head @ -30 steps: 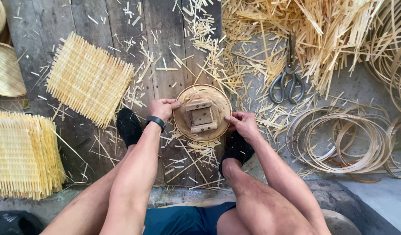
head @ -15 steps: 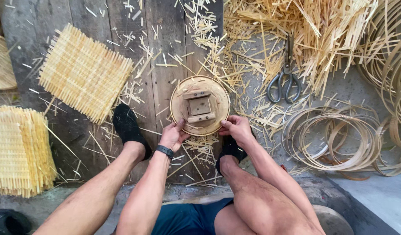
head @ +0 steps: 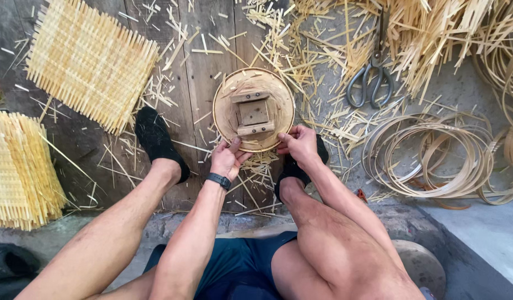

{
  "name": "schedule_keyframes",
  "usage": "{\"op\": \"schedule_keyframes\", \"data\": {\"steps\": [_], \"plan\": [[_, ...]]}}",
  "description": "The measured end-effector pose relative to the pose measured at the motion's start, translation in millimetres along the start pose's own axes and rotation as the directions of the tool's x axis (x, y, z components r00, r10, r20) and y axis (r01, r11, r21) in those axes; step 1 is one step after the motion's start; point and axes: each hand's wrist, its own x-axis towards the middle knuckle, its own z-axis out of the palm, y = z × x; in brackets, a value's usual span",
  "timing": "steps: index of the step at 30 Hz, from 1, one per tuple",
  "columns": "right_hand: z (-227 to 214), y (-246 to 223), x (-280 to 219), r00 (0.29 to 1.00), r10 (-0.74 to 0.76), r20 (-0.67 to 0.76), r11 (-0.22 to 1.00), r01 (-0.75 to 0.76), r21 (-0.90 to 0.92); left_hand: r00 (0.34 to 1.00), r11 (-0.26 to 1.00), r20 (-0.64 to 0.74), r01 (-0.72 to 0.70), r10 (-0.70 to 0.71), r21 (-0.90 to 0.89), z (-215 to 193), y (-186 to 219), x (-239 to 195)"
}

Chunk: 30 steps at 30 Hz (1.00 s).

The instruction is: The person sits on the floor and repeatedly places a woven bamboo mat over a circular wooden mold, then uses shears to trim the excess bamboo strips flush with the mold's edge. The person stacks the finished circular mats to the side.

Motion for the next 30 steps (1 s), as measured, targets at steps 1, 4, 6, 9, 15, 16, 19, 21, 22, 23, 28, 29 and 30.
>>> {"op": "schedule_keyframes", "data": {"steps": [1, 4, 6, 9, 15, 16, 19, 21, 22, 23, 28, 29, 30], "plan": [[1, -2, 0, 1.0, -0.01, 0.018, 1.0, 0.01, 0.012, 1.0, 1.0, 0.01, 0.019, -0.019, -0.005, 2, 4, -1], [1, -16, -10, 0.998, -0.028, 0.055, 1.0, 0.028, 0.003, 1.0, 0.998, 0.017, 0.023, -0.024, 0.055, 12, 24, -14], [0, -35, -19, 0.998, -0.014, 0.059, 0.998, 0.018, -0.068, 0.999, 0.982, -0.011, -0.037, 0.04, 0.187, 23, 46, -25], [-4, -66, -39, 0.863, -0.493, 0.114, 0.821, 0.505, -0.268, 0.834, 0.591, 0.328, -0.547, 0.443, 0.593, 35, 89, -50], [19, -117, -66, 0.918, -0.383, 0.102, 0.871, 0.395, -0.293, 0.539, 0.098, 0.667, -0.81, 0.514, 0.579, 109, 121, -96], [22, -121, -67, 0.926, -0.367, 0.087, 0.89, 0.377, -0.256, 0.569, 0.121, 0.62, -0.782, 0.54, 0.612, 122, 120, -99], [25, -123, -69, 0.953, -0.298, 0.05, 0.941, 0.302, -0.151, 0.622, 0.137, 0.515, -0.705, 0.59, 0.696, 148, 116, -105], [26, -118, -70, 0.971, -0.239, 0.033, 0.967, 0.241, -0.088, 0.611, 0.056, 0.511, -0.673, 0.605, 0.738, 155, 117, -107], [26, -113, -71, 0.967, -0.25, 0.042, 0.968, 0.25, 0.0, 0.555, 0.01, 0.563, -0.718, 0.613, 0.696, 153, 117, -108], [27, -111, -72, 0.964, -0.263, 0.049, 0.962, 0.258, 0.088, 0.494, -0.038, 0.613, -0.759, 0.617, 0.649, 152, 120, -107], [25, -104, -61, 0.911, -0.406, 0.066, 0.914, 0.406, 0.021, 0.501, -0.023, 0.628, -0.771, 0.595, 0.637, 134, 123, -83], [22, -102, -59, 0.911, -0.405, 0.077, 0.914, 0.407, -0.002, 0.598, 0.062, 0.584, -0.726, 0.549, 0.685, 128, 122, -74], [18, -100, -58, 0.91, -0.405, 0.088, 0.913, 0.408, -0.024, 0.687, 0.143, 0.535, -0.67, 0.492, 0.729, 120, 120, -63]]}}
